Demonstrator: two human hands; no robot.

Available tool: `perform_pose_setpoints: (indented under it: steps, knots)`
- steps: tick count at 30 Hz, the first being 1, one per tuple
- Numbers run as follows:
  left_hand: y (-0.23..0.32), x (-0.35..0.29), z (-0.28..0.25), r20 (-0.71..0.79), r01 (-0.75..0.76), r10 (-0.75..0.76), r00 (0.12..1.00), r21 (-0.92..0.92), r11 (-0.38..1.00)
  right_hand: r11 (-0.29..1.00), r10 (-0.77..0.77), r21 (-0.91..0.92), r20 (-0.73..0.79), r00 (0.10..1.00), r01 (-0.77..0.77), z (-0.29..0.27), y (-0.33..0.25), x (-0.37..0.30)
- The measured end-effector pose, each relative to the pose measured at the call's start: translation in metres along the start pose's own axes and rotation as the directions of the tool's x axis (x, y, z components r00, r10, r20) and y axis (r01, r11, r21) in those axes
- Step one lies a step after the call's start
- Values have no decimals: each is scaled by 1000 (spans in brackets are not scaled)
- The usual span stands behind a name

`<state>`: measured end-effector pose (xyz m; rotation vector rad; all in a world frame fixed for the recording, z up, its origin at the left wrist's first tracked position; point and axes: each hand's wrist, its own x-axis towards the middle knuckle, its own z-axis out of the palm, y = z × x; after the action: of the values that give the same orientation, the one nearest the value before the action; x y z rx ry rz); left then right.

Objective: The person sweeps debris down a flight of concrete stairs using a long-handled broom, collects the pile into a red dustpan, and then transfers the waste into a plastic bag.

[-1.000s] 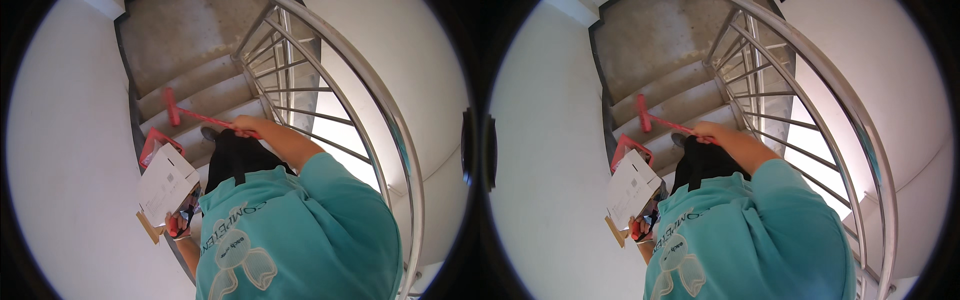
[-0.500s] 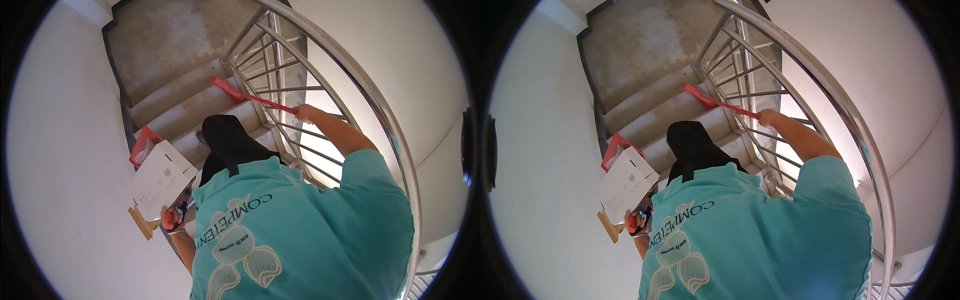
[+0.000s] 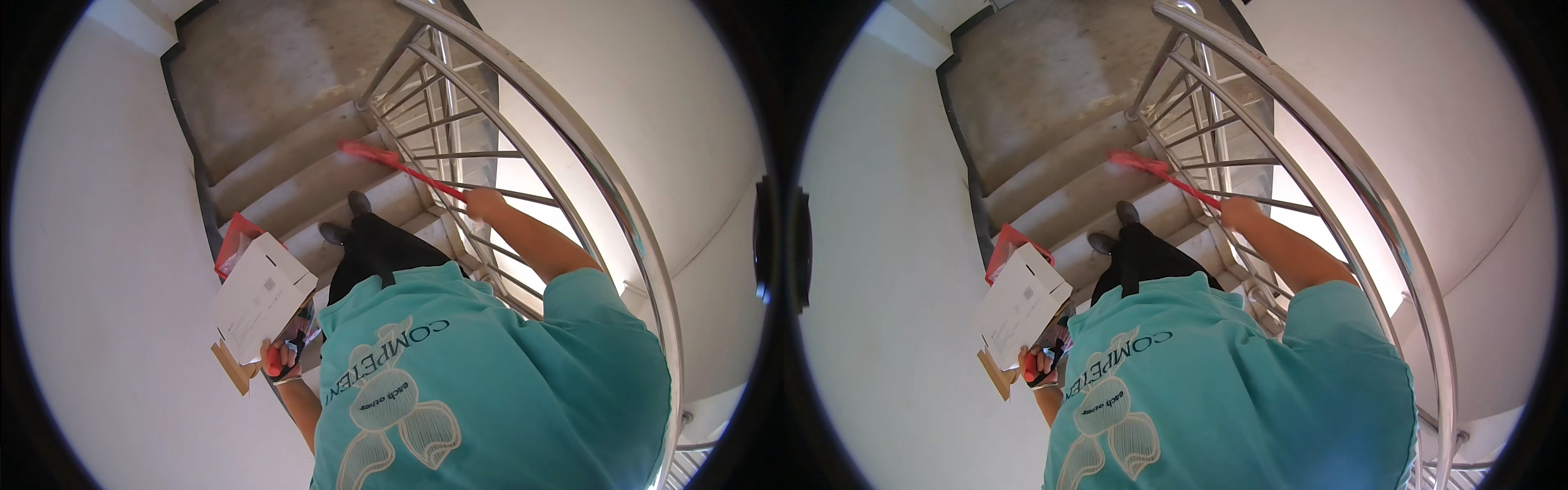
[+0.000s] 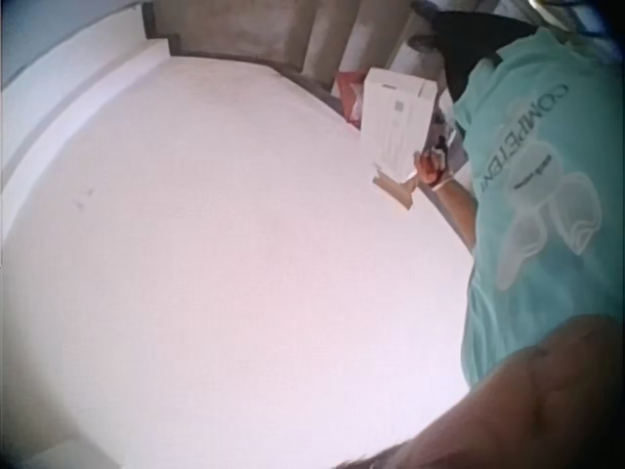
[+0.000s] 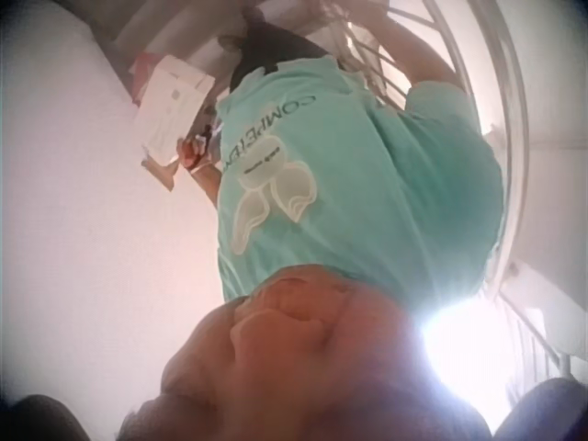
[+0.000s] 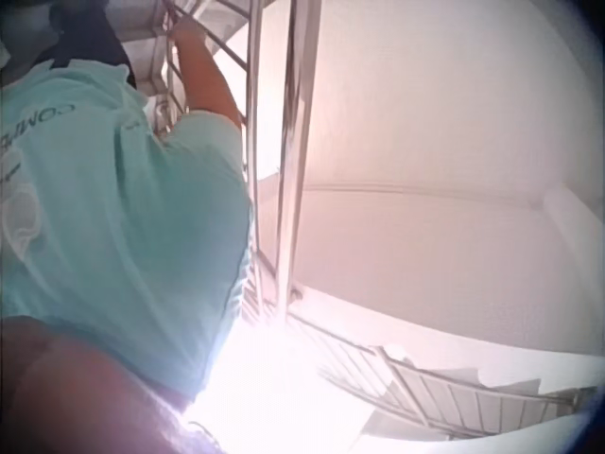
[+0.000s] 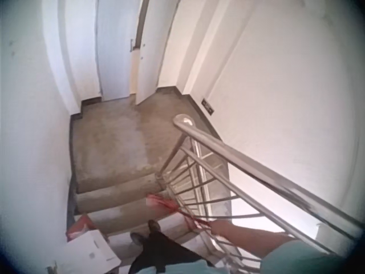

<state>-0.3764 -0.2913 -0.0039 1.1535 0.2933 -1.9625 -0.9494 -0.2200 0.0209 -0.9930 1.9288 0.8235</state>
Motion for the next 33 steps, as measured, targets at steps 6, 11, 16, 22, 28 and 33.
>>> perform_pose_setpoints:
  steps: [6, 11, 16, 22, 28, 33]
  knots:
    - [7, 1, 0, 9, -8, 8, 1000, -43, 999, 996, -46, 64, -120, 992, 54, -9, -18, -13]
    - [9, -8, -10, 18, -32, 33, 999, -91, 995, 997, -67, 52, 30, 997, 65, 2, -19, -42]
    - [15, -15, -12, 61, -40, 45, 997, -83, 996, 997, -73, 19, 80, 994, 72, 5, -14, -37]
    - [22, -16, 16, 140, -19, 33, 990, -98, 995, 985, -158, 38, -187, 969, 168, -30, -56, 13]
    - [41, -5, 4, 235, 4, 14, 972, -77, 997, 750, -284, 557, -218, 934, 358, -24, -92, 39]
    - [31, -8, -9, 154, 64, -44, 987, -130, 989, 488, -253, 859, -34, 967, 158, -5, -104, 37]
